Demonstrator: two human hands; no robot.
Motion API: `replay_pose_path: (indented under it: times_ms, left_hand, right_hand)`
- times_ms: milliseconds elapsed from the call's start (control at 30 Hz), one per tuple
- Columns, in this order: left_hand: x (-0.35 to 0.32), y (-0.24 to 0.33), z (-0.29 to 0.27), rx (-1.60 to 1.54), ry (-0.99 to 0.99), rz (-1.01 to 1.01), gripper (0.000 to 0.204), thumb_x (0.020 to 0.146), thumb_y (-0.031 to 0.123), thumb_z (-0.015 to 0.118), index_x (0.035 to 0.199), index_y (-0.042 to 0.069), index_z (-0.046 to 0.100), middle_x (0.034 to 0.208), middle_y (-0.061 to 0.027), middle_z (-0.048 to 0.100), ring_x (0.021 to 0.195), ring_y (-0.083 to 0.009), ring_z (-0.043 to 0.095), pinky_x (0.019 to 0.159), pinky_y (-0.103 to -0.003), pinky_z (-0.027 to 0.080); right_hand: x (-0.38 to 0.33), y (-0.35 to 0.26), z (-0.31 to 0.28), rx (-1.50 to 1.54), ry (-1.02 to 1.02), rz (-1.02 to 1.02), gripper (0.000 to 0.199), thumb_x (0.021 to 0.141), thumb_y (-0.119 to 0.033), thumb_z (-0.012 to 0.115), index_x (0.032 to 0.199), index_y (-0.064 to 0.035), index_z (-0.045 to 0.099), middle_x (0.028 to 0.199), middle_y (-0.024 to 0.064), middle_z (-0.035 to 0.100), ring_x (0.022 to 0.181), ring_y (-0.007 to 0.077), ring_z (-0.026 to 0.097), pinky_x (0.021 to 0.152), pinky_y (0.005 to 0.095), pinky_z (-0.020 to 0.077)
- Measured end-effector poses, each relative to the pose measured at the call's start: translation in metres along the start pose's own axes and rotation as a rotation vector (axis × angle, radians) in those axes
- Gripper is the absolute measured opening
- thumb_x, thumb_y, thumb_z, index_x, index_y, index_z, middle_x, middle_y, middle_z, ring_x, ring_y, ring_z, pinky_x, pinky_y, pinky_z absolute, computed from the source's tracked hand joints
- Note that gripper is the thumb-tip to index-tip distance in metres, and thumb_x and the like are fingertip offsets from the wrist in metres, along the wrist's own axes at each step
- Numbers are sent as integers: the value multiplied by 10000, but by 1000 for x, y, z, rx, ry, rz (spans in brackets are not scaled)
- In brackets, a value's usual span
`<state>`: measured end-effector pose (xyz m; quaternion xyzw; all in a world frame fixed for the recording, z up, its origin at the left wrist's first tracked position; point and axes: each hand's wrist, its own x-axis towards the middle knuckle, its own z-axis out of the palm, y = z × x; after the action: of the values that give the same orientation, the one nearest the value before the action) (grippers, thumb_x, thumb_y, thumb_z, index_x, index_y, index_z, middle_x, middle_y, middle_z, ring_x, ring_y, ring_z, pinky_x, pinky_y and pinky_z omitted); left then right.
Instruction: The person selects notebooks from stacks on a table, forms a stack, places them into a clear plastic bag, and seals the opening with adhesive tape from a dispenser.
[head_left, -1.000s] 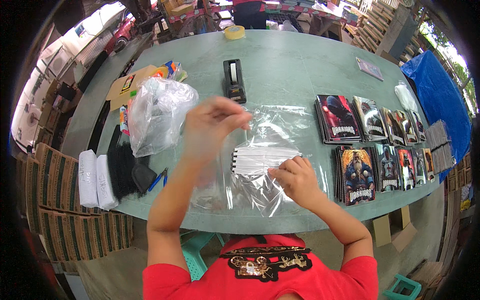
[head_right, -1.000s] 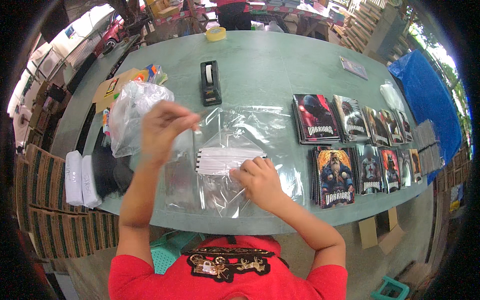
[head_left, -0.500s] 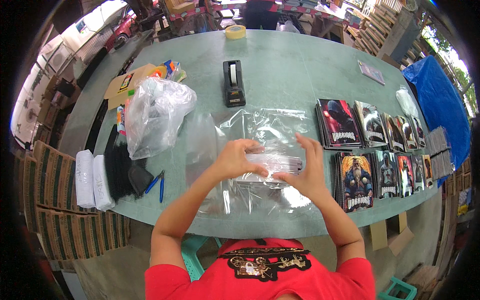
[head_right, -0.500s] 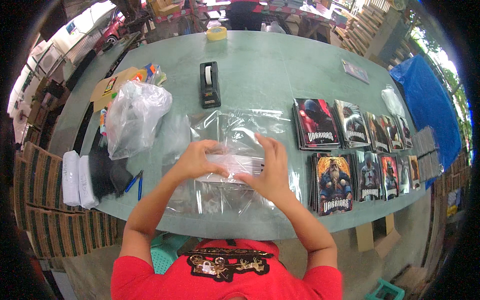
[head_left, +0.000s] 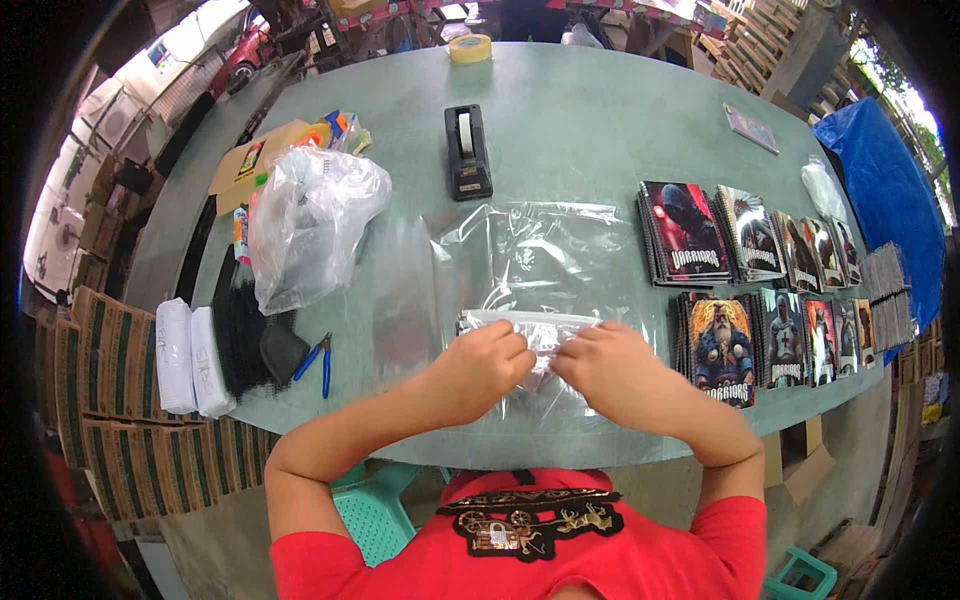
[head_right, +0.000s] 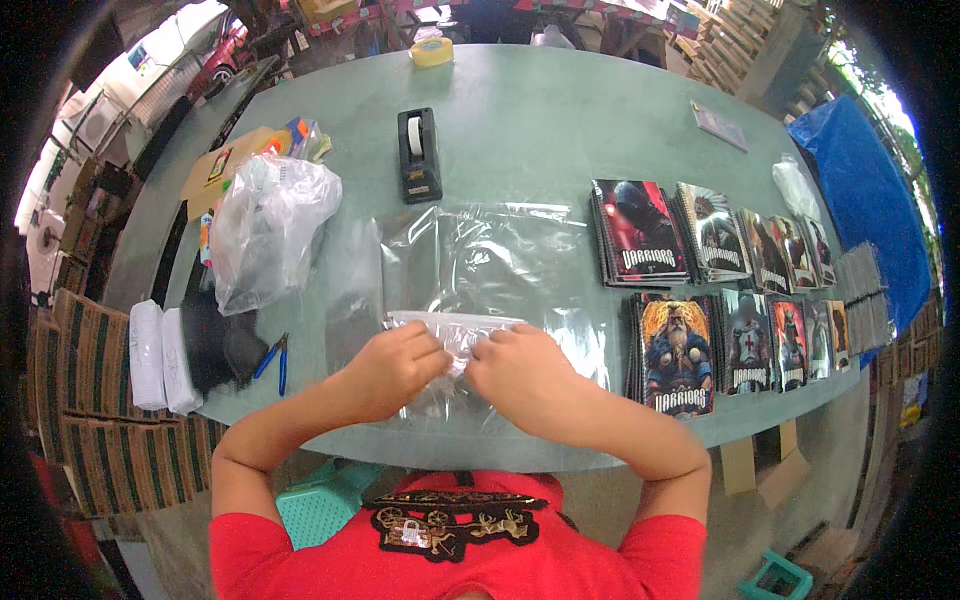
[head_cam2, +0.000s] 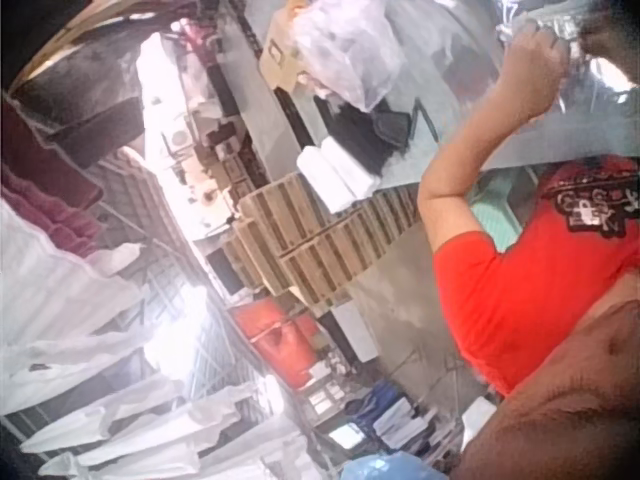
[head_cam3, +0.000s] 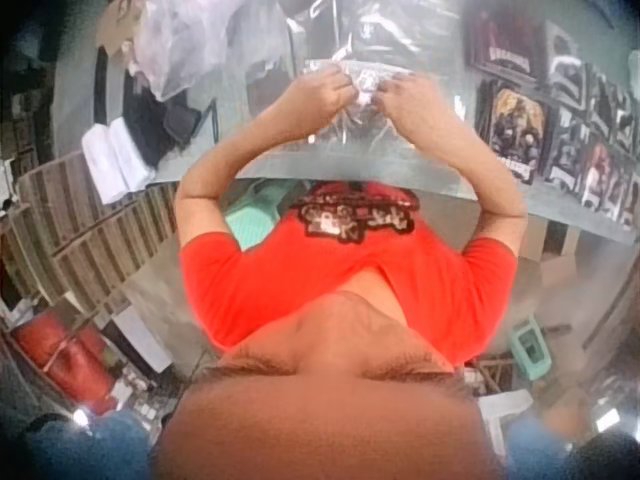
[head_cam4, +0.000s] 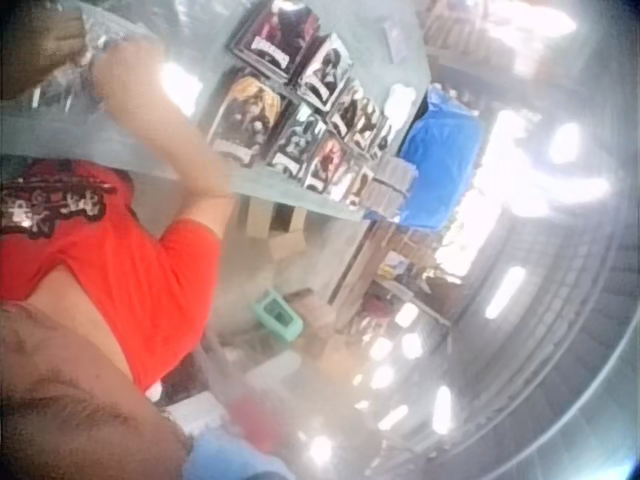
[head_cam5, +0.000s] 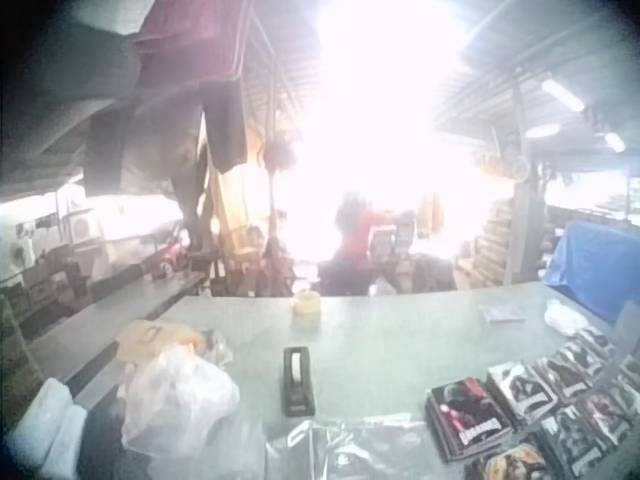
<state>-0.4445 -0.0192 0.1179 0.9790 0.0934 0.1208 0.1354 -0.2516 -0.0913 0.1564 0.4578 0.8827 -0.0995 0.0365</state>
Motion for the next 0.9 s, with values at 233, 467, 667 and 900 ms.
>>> replay_pose_path:
  times_ms: [233, 467, 667, 900]
  left_hand:
    - [-10, 5, 33, 61, 368, 241, 146, 599, 87, 550, 720, 8, 526, 755, -85, 481, 743, -241, 508, 653, -305, 447]
    - [15, -25, -9, -619, 316, 40, 114, 698, -6, 556, 801, 14, 600, 774, -81, 571, 733, -219, 559, 664, -346, 460]
    - [73, -264, 61, -30, 834, -858, 248, 799, 251, 599, 754, 10, 637, 803, -151, 597, 871, -284, 545, 770, -393, 420]
    - [122, -307, 89, 325, 1027, -746, 337, 769, 283, 648, 617, -16, 609, 619, -109, 573, 626, -210, 553, 607, -354, 432]
  right_hand:
    - [17, 16, 38, 246, 370, -147, 375, 817, -127, 525, 1175, -17, 503, 1236, 127, 490, 1179, 273, 439, 983, 389, 354]
    - [10, 25, 48, 302, 215, -174, 483, 768, -117, 495, 1236, -7, 445, 1360, 133, 353, 1297, 297, 276, 1060, 421, 250]
    - [15, 22, 34, 340, 114, -199, 562, 755, -74, 484, 1299, -5, 360, 1411, 124, 266, 1328, 295, 202, 1076, 430, 206]
    - [10, 25, 36, 290, 105, -105, 571, 755, -96, 534, 1308, -106, 394, 1415, 31, 275, 1317, 349, 189, 1009, 573, 197]
